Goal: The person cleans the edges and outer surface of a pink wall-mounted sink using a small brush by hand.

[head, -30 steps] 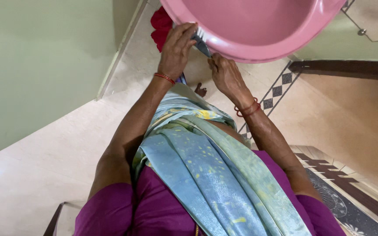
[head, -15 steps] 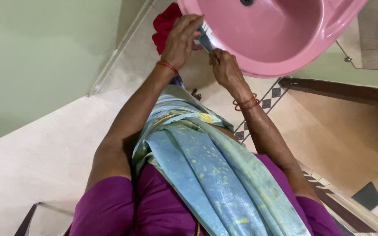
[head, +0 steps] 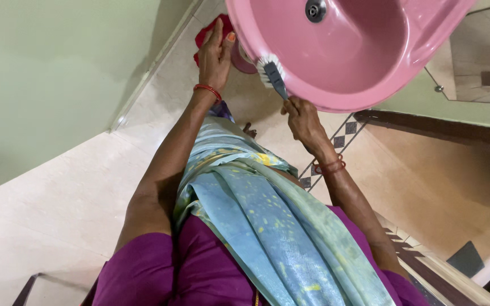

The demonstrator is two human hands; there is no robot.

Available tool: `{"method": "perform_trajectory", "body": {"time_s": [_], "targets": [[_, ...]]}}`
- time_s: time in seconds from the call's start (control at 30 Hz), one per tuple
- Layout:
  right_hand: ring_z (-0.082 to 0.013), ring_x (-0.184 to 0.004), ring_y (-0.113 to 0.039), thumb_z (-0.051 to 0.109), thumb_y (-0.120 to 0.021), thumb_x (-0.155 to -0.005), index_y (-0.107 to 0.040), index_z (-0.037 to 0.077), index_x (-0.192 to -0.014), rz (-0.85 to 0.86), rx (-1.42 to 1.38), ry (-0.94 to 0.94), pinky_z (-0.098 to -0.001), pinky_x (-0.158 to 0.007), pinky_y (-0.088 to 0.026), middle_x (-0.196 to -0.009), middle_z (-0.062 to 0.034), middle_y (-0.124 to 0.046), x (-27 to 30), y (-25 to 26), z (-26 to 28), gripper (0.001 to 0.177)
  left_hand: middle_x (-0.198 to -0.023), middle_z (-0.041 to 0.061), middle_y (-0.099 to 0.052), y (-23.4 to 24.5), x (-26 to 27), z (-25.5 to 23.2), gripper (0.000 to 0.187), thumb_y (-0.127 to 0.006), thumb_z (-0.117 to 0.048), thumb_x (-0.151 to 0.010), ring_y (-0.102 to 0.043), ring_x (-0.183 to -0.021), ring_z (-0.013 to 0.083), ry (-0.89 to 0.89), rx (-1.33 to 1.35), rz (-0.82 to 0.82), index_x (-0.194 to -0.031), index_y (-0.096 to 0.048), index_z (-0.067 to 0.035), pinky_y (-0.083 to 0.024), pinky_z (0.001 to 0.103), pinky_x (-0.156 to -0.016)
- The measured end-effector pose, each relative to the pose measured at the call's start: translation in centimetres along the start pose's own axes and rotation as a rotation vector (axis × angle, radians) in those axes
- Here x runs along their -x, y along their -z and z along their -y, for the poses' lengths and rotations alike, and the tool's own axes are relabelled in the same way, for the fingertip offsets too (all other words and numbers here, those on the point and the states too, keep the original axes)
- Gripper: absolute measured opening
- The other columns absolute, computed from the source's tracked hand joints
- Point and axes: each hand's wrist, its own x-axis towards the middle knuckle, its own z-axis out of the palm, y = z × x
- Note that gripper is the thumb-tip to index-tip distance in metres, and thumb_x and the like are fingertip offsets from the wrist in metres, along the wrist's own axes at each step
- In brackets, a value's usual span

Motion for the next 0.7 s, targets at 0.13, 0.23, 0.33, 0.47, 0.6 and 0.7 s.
{"method": "perform_trajectory", "body": {"time_s": [0.13, 0.23, 0.33, 0.47, 0.6, 0.7], "targets": [[-0.0203, -0.042, -0.047, 0.025, -0.046, -0.107, -0.066, -0.003, -0.089, -0.065, 0.08, -0.034, -0.0416, -0.048, -0.041, -0.057, -0.0106, -0.049, 0.8, 0.0, -0.4, 0.039, -0.135, 0.03, -0.058, -2.1, -2.6, 2.5, 0.085, -0.034, -0.069, -0.114, -0.063, -0.12, 0.0364, -0.381, 0.012, -0.209, -0.144, -0.053, 0.009, -0.05, 0.052, -0.098], [-0.0198, -0.045, -0.051, 0.023, -0.046, -0.107, -0.066, -0.003, -0.088, -0.088, 0.102, 0.07, -0.0414, -0.05, -0.042, -0.058, -0.0104, -0.053, -0.7, -0.3, 0.1, 0.038, -0.078, 0.005, -0.051, -2.6, -3.9, 2.9, 0.089, -0.029, -0.079, -0.102, -0.048, -0.067, 0.0108, -0.017, 0.102, -0.036, -0.09, -0.069, -0.001, -0.047, 0.037, -0.066], [-0.0198, -0.046, -0.052, 0.024, -0.046, -0.108, -0.065, -0.002, -0.089, -0.066, 0.062, 0.056, -0.0416, -0.047, -0.042, -0.061, -0.0104, -0.054, -3.2, -0.8, 1.7, 0.038, -0.065, 0.003, -0.028, -2.4, -4.0, 3.0, 0.078, -0.033, -0.075, -0.103, -0.03, -0.059, 0.0168, 0.223, 0.181, -0.025, -0.071, -0.037, -0.003, -0.026, 0.039, -0.058], [-0.019, -0.045, -0.055, 0.026, -0.047, -0.108, -0.065, -0.001, -0.089, -0.046, 0.018, 0.074, -0.0381, -0.043, -0.043, -0.062, -0.0123, -0.057, -6.7, -1.7, 4.2, 0.038, -0.067, -0.001, -0.037, -3.1, -1.6, 3.0, 0.078, -0.034, -0.073, -0.104, -0.04, -0.063, 0.0125, 0.133, 0.354, -0.184, -0.077, -0.059, -0.004, -0.035, 0.035, -0.06], [-0.016, -0.05, -0.062, 0.034, -0.053, -0.108, -0.061, -0.005, -0.081, -0.071, -0.015, 0.1, -0.0359, -0.034, -0.049, -0.074, -0.0062, -0.065, -10.3, -2.4, 6.4, 0.048, -0.086, 0.006, -0.068, -3.5, -0.5, 1.9, 0.077, -0.041, -0.07, -0.099, -0.061, -0.081, 0.018, 0.123, 0.392, -0.19, -0.113, -0.072, -0.001, -0.05, 0.035, -0.076], [-0.0203, -0.045, -0.06, 0.031, -0.047, -0.107, -0.065, 0.0, -0.088, -0.061, 0.001, 0.09, -0.0353, -0.035, -0.047, -0.065, -0.0124, -0.063, -12.9, -2.9, 7.8, 0.041, -0.105, 0.015, -0.075, -3.0, -0.6, 1.9, 0.08, -0.036, -0.07, -0.099, -0.07, -0.099, 0.0251, 0.219, 0.228, -0.059, -0.126, -0.072, -0.004, -0.054, 0.037, -0.09]]}}
